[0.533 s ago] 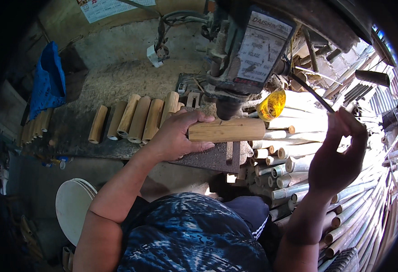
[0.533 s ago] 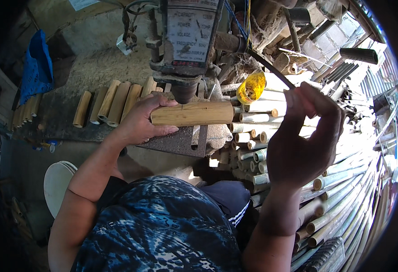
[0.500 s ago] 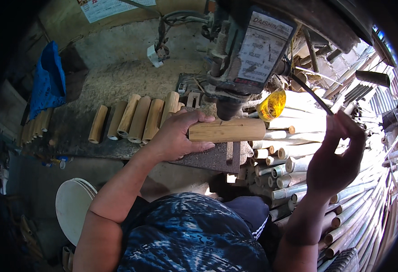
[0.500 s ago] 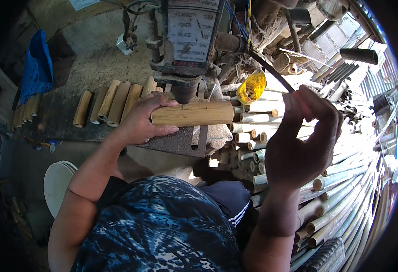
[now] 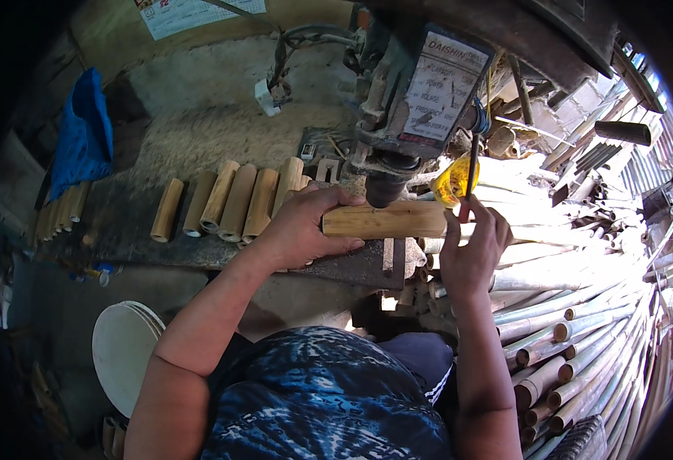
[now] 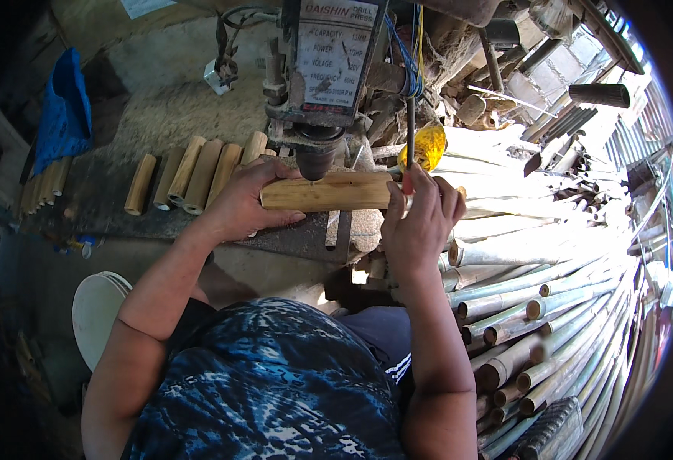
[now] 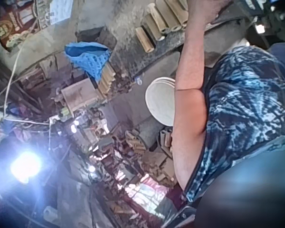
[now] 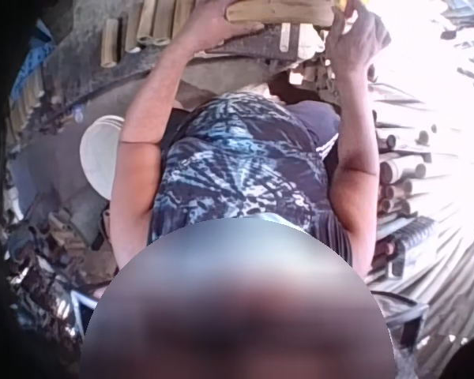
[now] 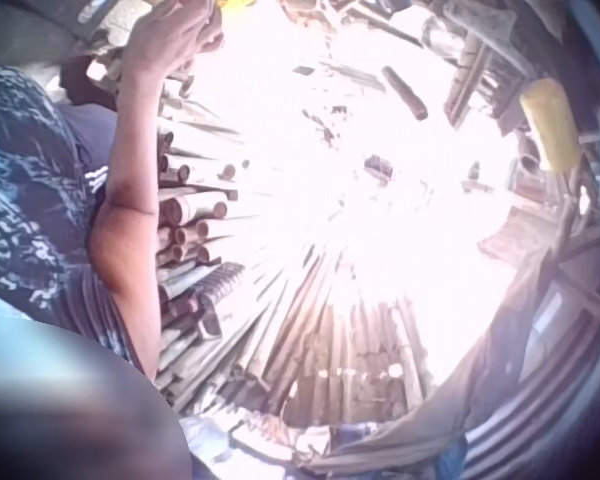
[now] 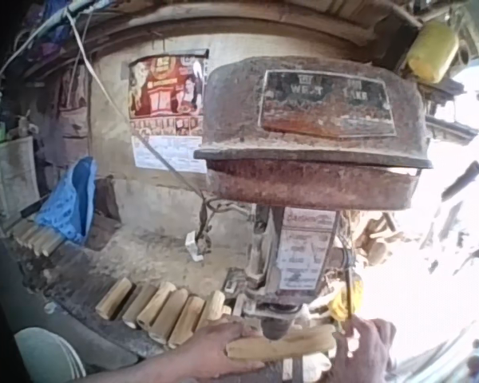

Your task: The person repeatedly picks up short bamboo tubes from a white bucket, places each tube on a drill press table, and uses the drill press to bore a hole through the center of each tube. After drilling, the person returns the finished tube to the bucket and repeats the process with the next tube.

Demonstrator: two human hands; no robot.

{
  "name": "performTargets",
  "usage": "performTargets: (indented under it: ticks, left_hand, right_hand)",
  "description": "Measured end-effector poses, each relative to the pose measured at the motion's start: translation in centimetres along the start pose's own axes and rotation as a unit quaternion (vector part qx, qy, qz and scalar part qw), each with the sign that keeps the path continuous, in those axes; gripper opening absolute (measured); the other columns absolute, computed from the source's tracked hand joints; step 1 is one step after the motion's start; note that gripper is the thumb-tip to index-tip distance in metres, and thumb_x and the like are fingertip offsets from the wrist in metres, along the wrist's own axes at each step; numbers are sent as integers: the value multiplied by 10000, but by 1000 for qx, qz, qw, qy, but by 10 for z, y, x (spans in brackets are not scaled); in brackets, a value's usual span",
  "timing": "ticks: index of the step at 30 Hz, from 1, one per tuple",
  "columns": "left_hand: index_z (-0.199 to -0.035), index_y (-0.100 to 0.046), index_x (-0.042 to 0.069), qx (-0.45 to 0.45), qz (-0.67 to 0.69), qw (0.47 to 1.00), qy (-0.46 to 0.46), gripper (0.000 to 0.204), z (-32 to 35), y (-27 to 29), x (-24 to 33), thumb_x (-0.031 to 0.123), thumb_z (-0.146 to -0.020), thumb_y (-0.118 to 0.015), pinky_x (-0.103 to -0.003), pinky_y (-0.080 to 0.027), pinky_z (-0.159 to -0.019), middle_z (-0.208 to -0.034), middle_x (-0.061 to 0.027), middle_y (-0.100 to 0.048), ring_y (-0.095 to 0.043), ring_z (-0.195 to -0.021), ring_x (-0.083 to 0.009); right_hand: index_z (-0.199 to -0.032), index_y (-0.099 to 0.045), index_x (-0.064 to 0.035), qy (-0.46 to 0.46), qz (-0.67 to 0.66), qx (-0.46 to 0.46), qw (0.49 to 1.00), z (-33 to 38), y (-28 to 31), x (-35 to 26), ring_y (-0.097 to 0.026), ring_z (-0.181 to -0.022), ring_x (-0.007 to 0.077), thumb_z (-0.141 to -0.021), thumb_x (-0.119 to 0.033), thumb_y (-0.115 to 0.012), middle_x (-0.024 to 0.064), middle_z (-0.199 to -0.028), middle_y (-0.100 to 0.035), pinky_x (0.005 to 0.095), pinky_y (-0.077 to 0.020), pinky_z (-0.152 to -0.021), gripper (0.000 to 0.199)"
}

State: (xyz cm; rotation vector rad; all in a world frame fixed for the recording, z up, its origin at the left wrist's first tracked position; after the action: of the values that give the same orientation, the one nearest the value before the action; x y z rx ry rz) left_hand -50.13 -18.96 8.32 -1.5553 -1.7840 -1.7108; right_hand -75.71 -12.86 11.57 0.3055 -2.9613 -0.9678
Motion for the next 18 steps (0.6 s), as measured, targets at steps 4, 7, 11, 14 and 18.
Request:
performTargets:
  ticks: [4,7,11,14,18]
  left_hand:
    - [-1180,-624,62,6,2,1000,-8,538,0,2,1,234,-750,-898,-398,-497,-977,-1161,-112,-661,-638,-1120,-281]
    - [-1225,-645,102,1,22,1000,-3,563,1,1,-1,307,-759,-886,-408,-495,-983,-1161,-128,-670,-636,-1106,-306]
    - [-1242,-651,93,1,25,999,-32,579,-1,4,1,338,-767,-877,-406,-503,-977,-1167,-138,-689,-654,-1089,-302]
    - [-1244,-641,64,-30,58,998,-11,574,7,16,3,338,-789,-858,-399,-506,-979,-1198,-133,-693,-659,-1110,-276]
    - [-1299,-618,58,-34,30,996,74,604,25,38,-2,341,-813,-838,-385,-505,-989,-1266,-128,-673,-644,-1153,-260]
  right_hand:
    - [-1284,-547,-38,-13,-35,-137,990,-13,16,-2,-582,-1093,327,-894,-146,-707,112,-1093,-649,496,-371,-1030,436]
    - [-1218,-562,-50,-27,-48,-232,971,-27,62,-7,-630,-1046,306,-861,-69,-729,94,-1024,-651,451,-436,-1002,394]
    - [-1081,-634,-7,-46,-34,-130,990,-70,127,-14,-684,-840,215,-924,-107,-706,114,-982,-690,362,-550,-786,199]
    - [-1046,-685,-31,-69,-80,-6,994,-112,138,-14,-689,-843,275,-968,-123,-637,131,-916,-717,378,-519,-790,129]
    - [-1146,-700,-71,-46,-88,11,995,-163,122,-2,-709,-872,242,-1009,-207,-560,128,-1032,-756,368,-522,-810,239]
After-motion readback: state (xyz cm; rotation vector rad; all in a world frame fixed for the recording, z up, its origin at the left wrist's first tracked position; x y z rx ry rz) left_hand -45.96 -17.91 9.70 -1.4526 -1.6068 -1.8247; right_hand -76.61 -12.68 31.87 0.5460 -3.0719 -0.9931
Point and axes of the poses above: each hand's wrist, its own z-axis away from the middle knuckle, its own y-axis out of the back of the hand, x = y × z, the point moved 3 cm from there along -z, towards the middle knuckle
